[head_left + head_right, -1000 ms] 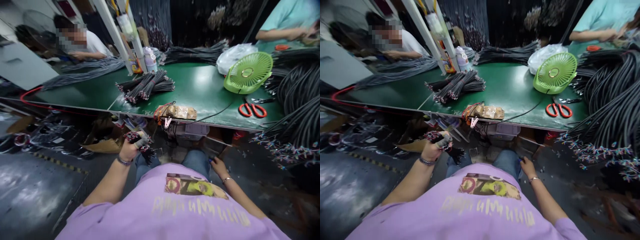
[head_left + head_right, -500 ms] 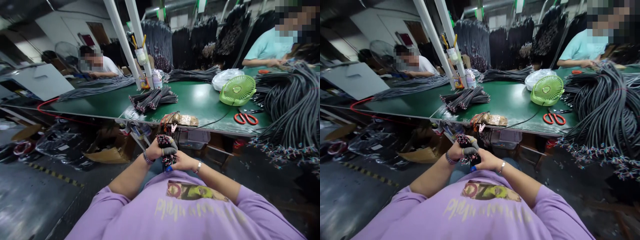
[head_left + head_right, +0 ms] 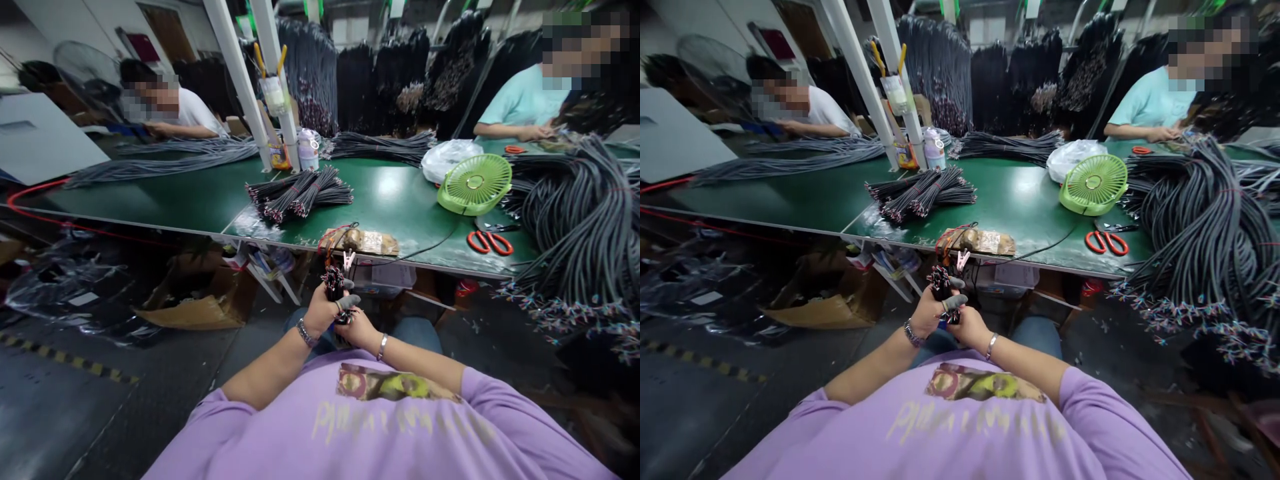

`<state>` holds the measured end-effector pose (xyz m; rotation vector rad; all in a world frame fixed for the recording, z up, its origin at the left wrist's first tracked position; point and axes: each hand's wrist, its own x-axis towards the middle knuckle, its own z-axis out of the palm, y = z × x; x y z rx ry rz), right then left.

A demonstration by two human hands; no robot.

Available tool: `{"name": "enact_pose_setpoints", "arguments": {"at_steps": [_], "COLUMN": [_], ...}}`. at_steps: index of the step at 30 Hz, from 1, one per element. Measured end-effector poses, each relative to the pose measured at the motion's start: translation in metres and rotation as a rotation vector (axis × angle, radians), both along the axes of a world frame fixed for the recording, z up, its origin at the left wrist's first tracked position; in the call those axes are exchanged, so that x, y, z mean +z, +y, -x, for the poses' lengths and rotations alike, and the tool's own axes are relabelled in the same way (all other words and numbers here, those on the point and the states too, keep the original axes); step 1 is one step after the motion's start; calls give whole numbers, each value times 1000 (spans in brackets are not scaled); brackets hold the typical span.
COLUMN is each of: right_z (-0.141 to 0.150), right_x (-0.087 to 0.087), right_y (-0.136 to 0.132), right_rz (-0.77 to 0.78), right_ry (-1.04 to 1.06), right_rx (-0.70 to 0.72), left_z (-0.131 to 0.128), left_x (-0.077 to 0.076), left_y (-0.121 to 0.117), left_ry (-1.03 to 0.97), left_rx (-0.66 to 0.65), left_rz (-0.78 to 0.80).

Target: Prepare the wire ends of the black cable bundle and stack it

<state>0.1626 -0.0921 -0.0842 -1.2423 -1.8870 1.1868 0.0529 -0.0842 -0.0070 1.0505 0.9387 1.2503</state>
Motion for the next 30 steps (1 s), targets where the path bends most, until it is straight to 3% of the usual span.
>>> {"name": "enact_pose_setpoints", "arguments": {"at_steps": [4, 7, 13, 18, 23, 30], "right_z": [-9, -16, -41, -55, -51, -48], "right_x": [2, 3, 13, 43, 56, 52], "right_y": [1, 5, 21, 32, 32, 36], "right_rz": [26, 35, 77, 130, 78, 230], "right_ry": [-147, -161, 140, 388, 355, 522], "right_rx": [-56, -5, 224, -143, -164, -199], "left_z": [-5, -3, 13, 20, 17, 18], "left_x": [-4, -8, -23, -28, -29, -30], "left_y": [9, 17, 30, 33, 36, 36], "left_ry": [-146, -215, -53, 254, 466, 342], "left_rx": [-63, -159, -203, -323, -342, -352], "left_rz": [92, 119, 82, 20, -120, 74]}}
